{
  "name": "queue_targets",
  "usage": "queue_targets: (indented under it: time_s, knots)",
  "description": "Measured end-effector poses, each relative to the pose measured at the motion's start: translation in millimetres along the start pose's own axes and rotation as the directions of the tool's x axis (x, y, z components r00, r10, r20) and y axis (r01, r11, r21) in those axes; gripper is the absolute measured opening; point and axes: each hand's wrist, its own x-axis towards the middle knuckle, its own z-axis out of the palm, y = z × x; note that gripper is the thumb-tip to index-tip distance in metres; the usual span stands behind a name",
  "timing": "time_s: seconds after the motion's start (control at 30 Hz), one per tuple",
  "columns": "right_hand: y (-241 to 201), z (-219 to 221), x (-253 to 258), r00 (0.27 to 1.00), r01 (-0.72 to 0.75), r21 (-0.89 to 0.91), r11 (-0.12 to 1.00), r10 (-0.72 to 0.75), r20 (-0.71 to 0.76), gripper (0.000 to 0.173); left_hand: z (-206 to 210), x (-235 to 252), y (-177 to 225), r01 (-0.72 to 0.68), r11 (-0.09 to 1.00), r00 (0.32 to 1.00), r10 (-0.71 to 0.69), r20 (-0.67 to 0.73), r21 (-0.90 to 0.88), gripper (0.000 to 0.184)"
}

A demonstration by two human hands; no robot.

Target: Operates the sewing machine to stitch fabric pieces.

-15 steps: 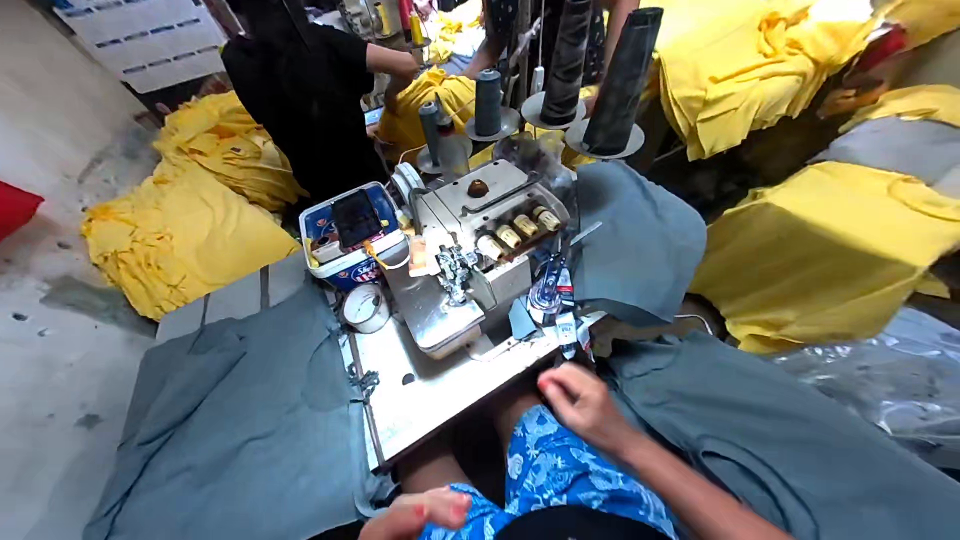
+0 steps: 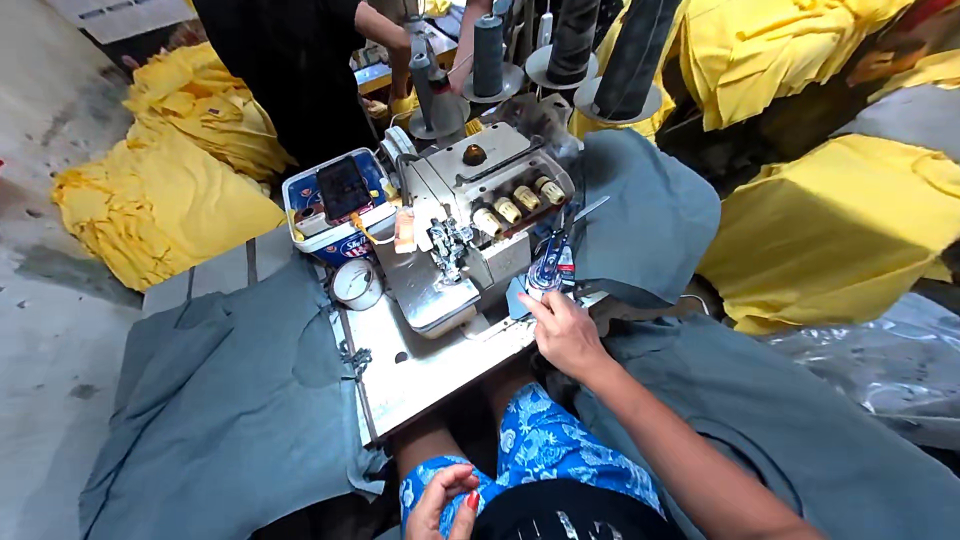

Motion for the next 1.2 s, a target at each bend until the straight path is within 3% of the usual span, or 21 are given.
queue_targets:
  time_s: [0.07, 0.1, 0.2, 0.23, 0.27, 0.33, 0.37, 0.43, 0.5, 0.53, 0.6, 0.63, 0.67, 0.73, 0.77, 0.8, 0.93, 1.03, 1.2]
  knots:
    - [-8.3, 0.3, 9.0, 0.965, -0.105, -0.057, 0.993, 0.115, 0.234, 0.036, 2.4, 0.2, -2.3, 0.005, 0.998, 1.0, -0.006, 0.021, 0.065, 0.029]
    - [-11.5, 2.4, 13.8, 0.954, -0.112, -0.064, 0.992, 0.125, 0.271, 0.03, 3.3, 1.5, -3.3, -0.001, 0.997, 0.999, -0.002, 0.037, 0.083, 0.029]
    - [-22.2, 17.1, 23.5, 0.994, 0.026, -0.024, 0.999, -0.023, 0.107, 0.018, 6.1, 5.5, -5.6, -0.017, 0.993, 0.997, 0.008, 0.078, 0.114, 0.029]
    - [-27.9, 18.8, 28.2, 0.99, 0.034, -0.011, 0.999, -0.032, 0.135, 0.017, 7.3, 5.9, -6.1, -0.018, 0.992, 0.997, 0.008, 0.08, 0.122, 0.029]
    - [-35.9, 16.0, 34.9, 0.962, -0.014, 0.0, 1.0, 0.013, 0.274, 0.02, 8.4, 5.7, -6.5, -0.017, 0.991, 0.997, 0.007, 0.08, 0.132, 0.029]
    - [-47.6, 12.2, 54.3, 0.772, -0.145, -0.011, 0.989, 0.12, 0.624, 0.032, 9.2, 5.4, -7.7, -0.015, 0.988, 0.997, 0.003, 0.081, 0.153, 0.029]
    - [-48.0, 15.8, 61.0, 0.69, -0.167, -0.015, 0.986, 0.128, 0.712, 0.037, 9.4, 5.4, -8.7, -0.012, 0.986, 0.996, -0.002, 0.084, 0.168, 0.029]
    - [-43.9, 25.8, 64.2, 0.635, -0.151, -0.017, 0.988, 0.11, 0.765, 0.046, 8.9, 4.2, -10.9, 0.001, 0.98, 0.995, -0.021, 0.101, 0.197, 0.03]
    - [-44.0, 31.8, 60.4, 0.672, -0.15, -0.038, 0.988, 0.13, 0.729, 0.058, 7.0, 1.5, -15.2, 0.013, 0.974, 0.992, -0.041, 0.119, 0.227, 0.031]
    - [-44.1, 35.4, 53.2, 0.745, -0.145, -0.019, 0.989, 0.122, 0.656, 0.058, 6.0, 0.6, -17.0, 0.019, 0.97, 0.991, -0.051, 0.127, 0.241, 0.031]
    - [-37.1, 52.6, 32.6, 0.941, 0.002, 0.03, 1.0, -0.013, 0.338, 0.047, 5.8, 0.2, -20.5, 0.019, 0.962, 0.989, -0.059, 0.137, 0.274, 0.031]
    - [-33.0, 57.7, 27.4, 0.964, 0.075, 0.023, 0.997, -0.078, 0.255, 0.045, 7.1, 0.2, -22.3, 0.016, 0.955, 0.988, -0.06, 0.143, 0.295, 0.031]
    - [-33.7, 52.4, 29.1, 0.934, 0.059, 0.009, 0.998, -0.058, 0.353, 0.05, 8.7, 0.8, -23.3, 0.014, 0.95, 0.986, -0.065, 0.153, 0.312, 0.031]
    - [-44.1, 36.3, 46.3, 0.756, -0.018, -0.103, 0.995, 0.081, 0.65, 0.063, 11.7, 2.5, -20.8, 0.013, 0.936, 0.978, -0.085, 0.189, 0.353, 0.032]
    - [-48.3, 36.0, 51.6, 0.701, -0.023, -0.157, 0.987, 0.128, 0.702, 0.067, 13.0, 2.7, -18.2, 0.01, 0.93, 0.972, -0.095, 0.214, 0.368, 0.033]
    - [-49.6, 39.2, 51.8, 0.706, -0.02, -0.182, 0.983, 0.142, 0.694, 0.069, 14.7, 2.3, -16.4, 0.004, 0.927, 0.966, -0.1, 0.237, 0.375, 0.034]
    - [-41.4, 49.6, 38.9, 0.859, -0.032, -0.113, 0.993, 0.085, 0.504, 0.066, 24.0, -7.8, -19.0, 0.011, 0.935, 0.947, -0.123, 0.297, 0.354, 0.034]
    - [-36.7, 47.4, 39.1, 0.878, -0.05, -0.111, 0.993, 0.097, 0.469, 0.064, 25.1, -15.2, -18.8, 0.081, 0.942, 0.936, -0.184, 0.299, 0.326, 0.035]
    - [-27.1, 51.6, 36.8, 0.894, -0.021, -0.075, 0.997, 0.052, 0.445, 0.064, 20.8, -39.3, -15.4, 0.191, 0.947, 0.958, -0.237, 0.162, 0.259, 0.036]
